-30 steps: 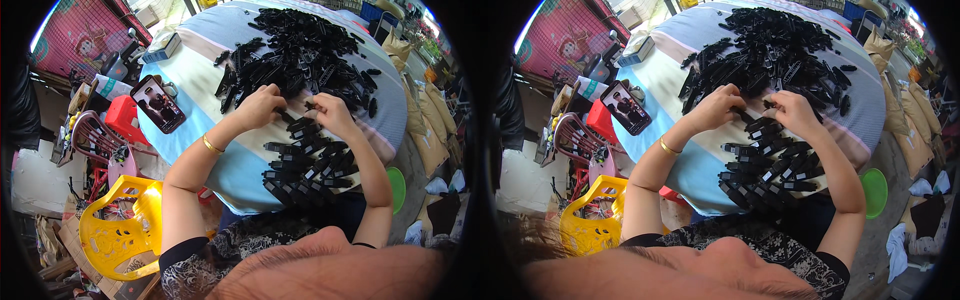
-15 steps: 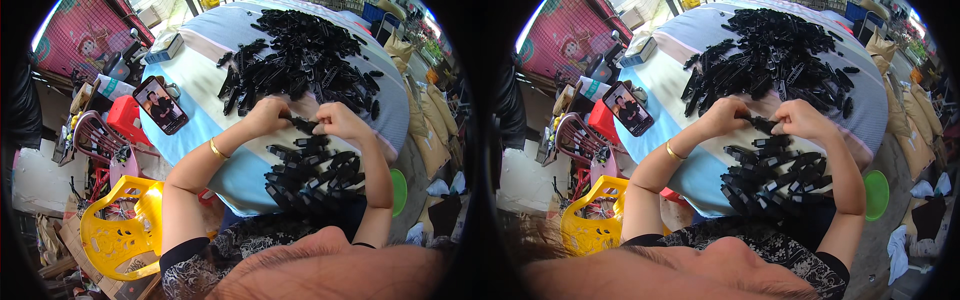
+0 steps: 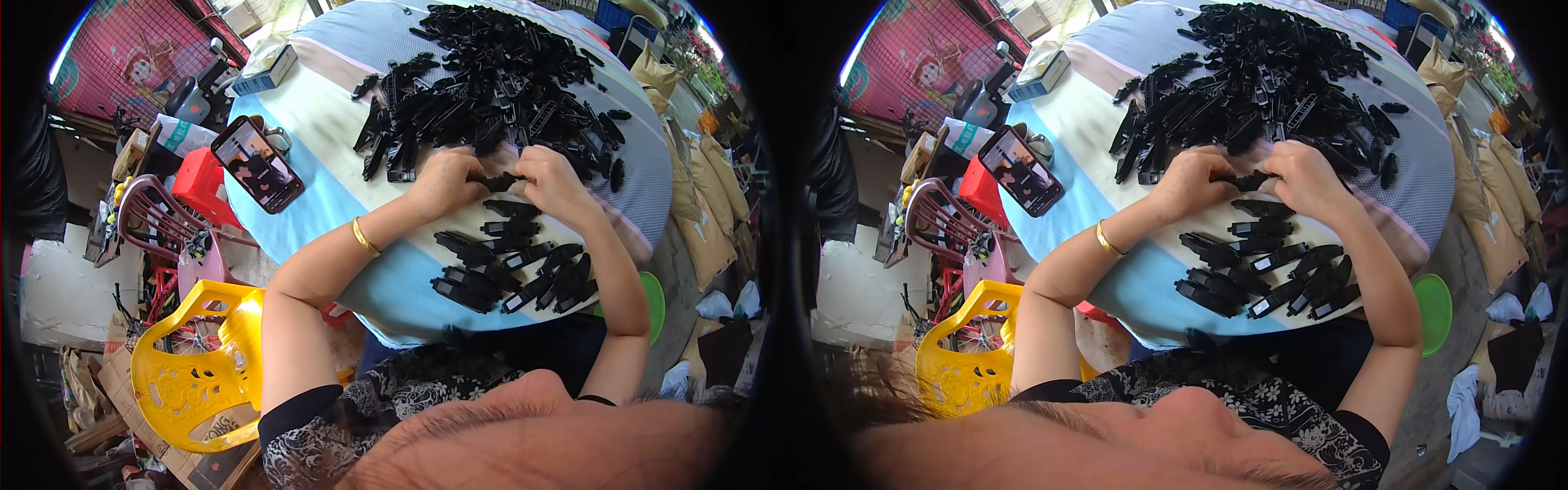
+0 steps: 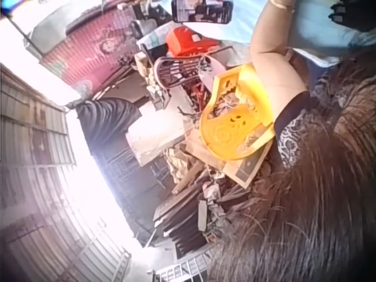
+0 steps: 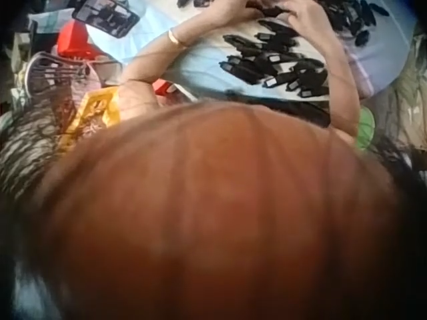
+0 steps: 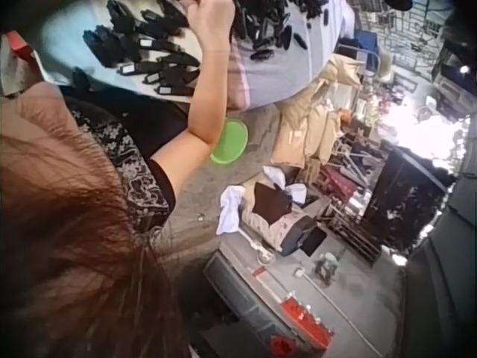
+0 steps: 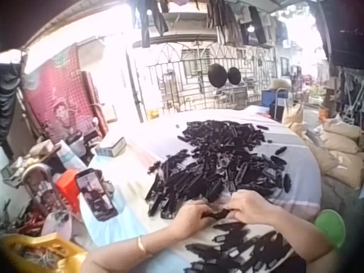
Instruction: Assembling small black plastic clips or components at a table.
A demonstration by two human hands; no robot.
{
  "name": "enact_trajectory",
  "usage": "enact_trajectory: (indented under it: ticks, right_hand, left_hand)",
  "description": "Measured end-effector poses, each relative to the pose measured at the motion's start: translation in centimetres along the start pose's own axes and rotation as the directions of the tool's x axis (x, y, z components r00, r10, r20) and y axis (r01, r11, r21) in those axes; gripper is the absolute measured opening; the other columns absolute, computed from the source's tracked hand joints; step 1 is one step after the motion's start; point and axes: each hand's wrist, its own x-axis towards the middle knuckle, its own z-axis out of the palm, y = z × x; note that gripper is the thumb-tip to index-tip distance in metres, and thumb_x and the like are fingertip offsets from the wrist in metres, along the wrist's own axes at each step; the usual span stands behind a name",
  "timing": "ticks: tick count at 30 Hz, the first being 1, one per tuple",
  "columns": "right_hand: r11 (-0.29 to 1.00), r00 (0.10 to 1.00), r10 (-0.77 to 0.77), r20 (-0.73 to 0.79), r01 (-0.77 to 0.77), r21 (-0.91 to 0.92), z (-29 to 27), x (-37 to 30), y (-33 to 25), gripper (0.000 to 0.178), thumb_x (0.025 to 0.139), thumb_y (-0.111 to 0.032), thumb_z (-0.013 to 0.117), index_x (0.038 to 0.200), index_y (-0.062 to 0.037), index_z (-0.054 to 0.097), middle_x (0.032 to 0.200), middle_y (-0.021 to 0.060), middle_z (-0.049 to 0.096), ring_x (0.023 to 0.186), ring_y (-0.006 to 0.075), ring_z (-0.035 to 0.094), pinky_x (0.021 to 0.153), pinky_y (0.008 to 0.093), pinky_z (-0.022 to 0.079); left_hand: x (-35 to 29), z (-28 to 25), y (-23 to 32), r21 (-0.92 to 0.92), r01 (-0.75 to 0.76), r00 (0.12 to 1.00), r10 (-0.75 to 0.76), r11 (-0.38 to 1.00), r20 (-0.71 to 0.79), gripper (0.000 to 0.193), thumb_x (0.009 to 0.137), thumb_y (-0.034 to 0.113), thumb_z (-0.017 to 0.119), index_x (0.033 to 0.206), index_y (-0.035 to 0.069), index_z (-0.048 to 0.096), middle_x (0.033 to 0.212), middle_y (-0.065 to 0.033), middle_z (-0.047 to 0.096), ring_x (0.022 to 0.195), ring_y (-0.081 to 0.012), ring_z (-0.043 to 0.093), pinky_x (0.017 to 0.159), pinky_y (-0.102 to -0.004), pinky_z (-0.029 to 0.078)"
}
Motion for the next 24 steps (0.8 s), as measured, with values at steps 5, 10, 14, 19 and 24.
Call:
enact_trajectory:
  ticks: [5, 10, 14, 19, 24]
  right_hand:
    - [0.994, 0.999, -0.049, 0.022, 0.046, 0.103, 1.7, 0.8, 0.3, 0.018, 0.065, -0.007, 0.064, 0.083, -0.0024, 0.067, 0.076, 0.0141, 0.057, 0.077, 0.0330, 0.057, 0.068, 0.0406, 0.046]
    - [0.934, 0.994, -0.098, 0.049, 0.075, 0.350, 2.1, 0.3, 2.1, 0.022, 0.076, -0.017, 0.069, 0.089, 0.0010, 0.064, 0.079, 0.0149, 0.059, 0.073, 0.0284, 0.057, 0.067, 0.0354, 0.045]
    - [0.931, 0.984, -0.137, 0.112, 0.090, 0.353, 0.4, -2.2, 1.4, 0.032, 0.090, -0.031, 0.059, 0.096, 0.0003, 0.058, 0.088, 0.0111, 0.057, 0.081, 0.0241, 0.054, 0.075, 0.0323, 0.044]
    - [0.933, 0.938, -0.022, 0.346, -0.105, 0.343, -1.0, -5.8, 0.0, 0.041, 0.093, -0.028, 0.054, 0.123, -0.0003, 0.053, 0.120, 0.0128, 0.055, 0.117, 0.0258, 0.048, 0.102, 0.0351, 0.035]
    - [0.878, 0.962, 0.044, 0.268, -0.165, 0.448, -1.4, -8.6, -2.0, 0.031, 0.091, -0.023, 0.057, 0.110, 0.0021, 0.060, 0.112, 0.0126, 0.060, 0.108, 0.0247, 0.054, 0.096, 0.0336, 0.040]
  left_hand:
    - [0.0, 0.3, 0.0, -0.010, -0.070, 0.998, 0.070, 0.998, -0.001, 0.017, 0.065, 0.007, 0.073, 0.079, 0.000, 0.067, 0.077, -0.0125, 0.059, 0.068, -0.0264, 0.060, 0.062, -0.0329, 0.048]
    - [0.0, 0.9, -0.8, 0.019, -0.108, 0.994, 0.108, 0.994, 0.010, 0.027, 0.071, 0.021, 0.073, 0.086, 0.000, 0.065, 0.087, -0.0160, 0.060, 0.087, -0.0324, 0.058, 0.077, -0.0387, 0.047]
    - [-1.9, 0.1, 1.4, -0.031, -0.138, 0.987, 0.140, 0.990, 0.078, 0.035, 0.087, 0.031, 0.059, 0.096, -0.002, 0.064, 0.101, -0.0189, 0.060, 0.098, -0.0355, 0.052, 0.091, -0.0422, 0.039]
    - [-5.8, 1.5, 5.7, -0.083, -0.147, 0.989, 0.148, 0.986, 0.001, 0.042, 0.086, 0.030, 0.059, 0.111, -0.003, 0.054, 0.105, -0.0204, 0.058, 0.103, -0.0374, 0.049, 0.093, -0.0425, 0.038]
    - [-7.7, 3.7, 9.4, -0.054, -0.148, 0.988, 0.145, 0.988, -0.056, 0.041, 0.083, 0.030, 0.062, 0.106, -0.004, 0.054, 0.100, -0.0192, 0.059, 0.098, -0.0376, 0.051, 0.088, -0.0433, 0.041]
